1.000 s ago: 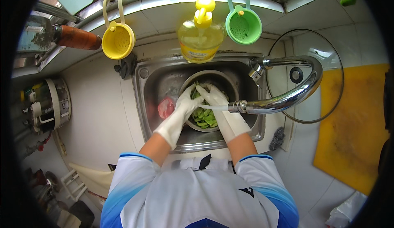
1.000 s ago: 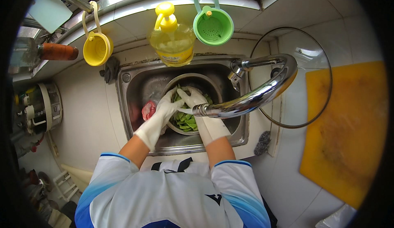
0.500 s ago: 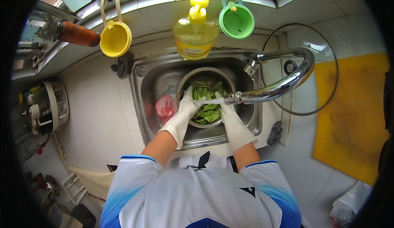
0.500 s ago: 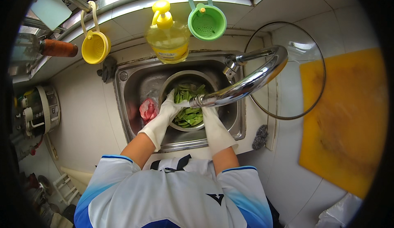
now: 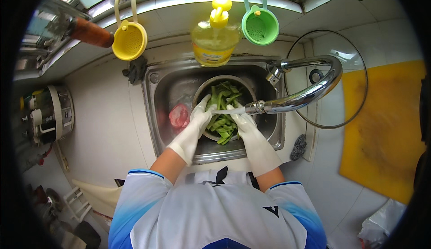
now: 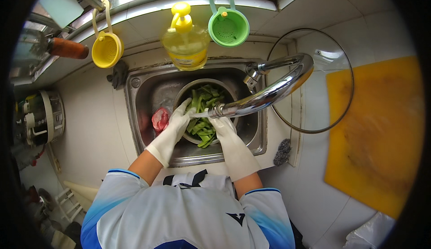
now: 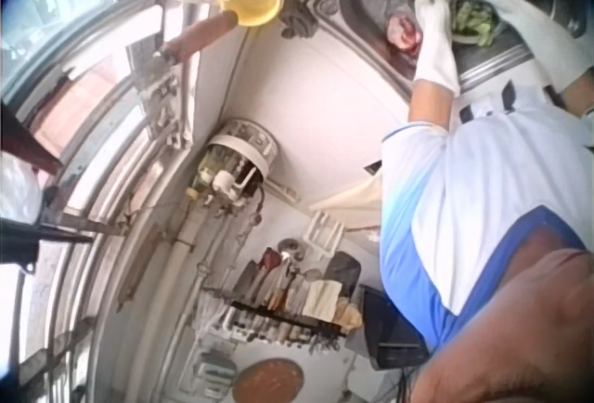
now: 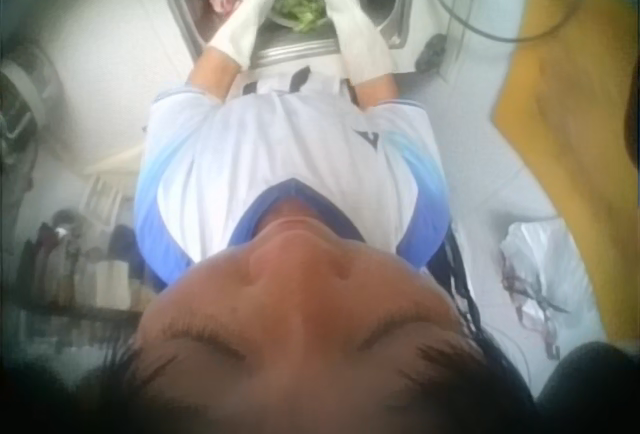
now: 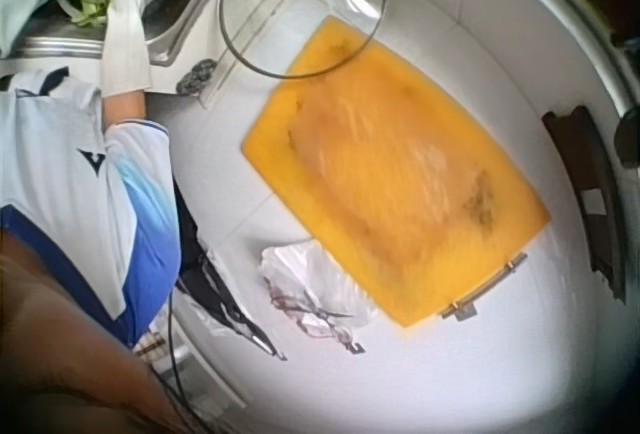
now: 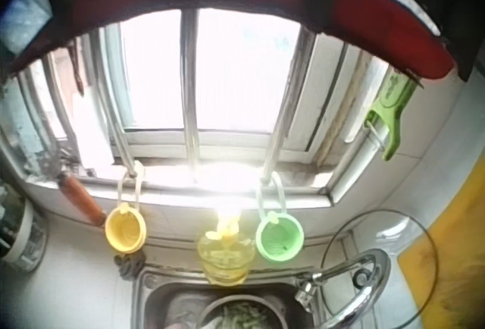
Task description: The person washes a bowl of green vegetables under running water in a kitchen sink. They repeatedly rinse and agitate the vegetables, then drain the water and place the bowl aside.
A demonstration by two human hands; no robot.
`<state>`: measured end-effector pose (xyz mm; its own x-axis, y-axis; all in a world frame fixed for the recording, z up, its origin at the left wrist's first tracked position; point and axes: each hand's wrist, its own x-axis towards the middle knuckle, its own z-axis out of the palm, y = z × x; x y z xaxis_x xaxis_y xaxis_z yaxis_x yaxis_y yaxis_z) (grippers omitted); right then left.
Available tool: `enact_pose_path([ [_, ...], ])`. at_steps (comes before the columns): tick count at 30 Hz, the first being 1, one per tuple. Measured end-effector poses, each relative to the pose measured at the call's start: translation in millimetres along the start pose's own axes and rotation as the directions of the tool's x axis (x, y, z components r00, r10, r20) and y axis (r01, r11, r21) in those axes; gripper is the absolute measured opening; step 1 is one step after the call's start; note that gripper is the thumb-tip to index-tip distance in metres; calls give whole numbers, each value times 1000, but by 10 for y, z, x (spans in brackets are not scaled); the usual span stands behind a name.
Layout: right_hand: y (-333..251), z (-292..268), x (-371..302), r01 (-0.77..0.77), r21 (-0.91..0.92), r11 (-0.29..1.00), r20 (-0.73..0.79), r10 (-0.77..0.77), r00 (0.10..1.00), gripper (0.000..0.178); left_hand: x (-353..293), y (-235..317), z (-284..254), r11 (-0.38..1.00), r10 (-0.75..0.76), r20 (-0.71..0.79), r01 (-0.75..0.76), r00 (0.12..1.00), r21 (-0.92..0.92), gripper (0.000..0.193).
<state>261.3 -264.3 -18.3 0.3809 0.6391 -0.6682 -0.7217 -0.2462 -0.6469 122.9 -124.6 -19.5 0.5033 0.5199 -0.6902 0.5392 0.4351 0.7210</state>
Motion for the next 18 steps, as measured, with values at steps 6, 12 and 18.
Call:
enact_pose_path([
  [6,-61,-293,163,37,-764,645,-174,-260,950,63,-142,-119,2,962,159,-110,-129,981,239,67],
  [12,-149,-160,240,-87,-837,540,-255,-244,936,70,402,-534,77,994,109,-127,-108,986,10,89],
  [18,409,-481,718,67,-291,954,64,-50,997,67,562,-379,269,802,-20,175,121,984,-585,88],
])
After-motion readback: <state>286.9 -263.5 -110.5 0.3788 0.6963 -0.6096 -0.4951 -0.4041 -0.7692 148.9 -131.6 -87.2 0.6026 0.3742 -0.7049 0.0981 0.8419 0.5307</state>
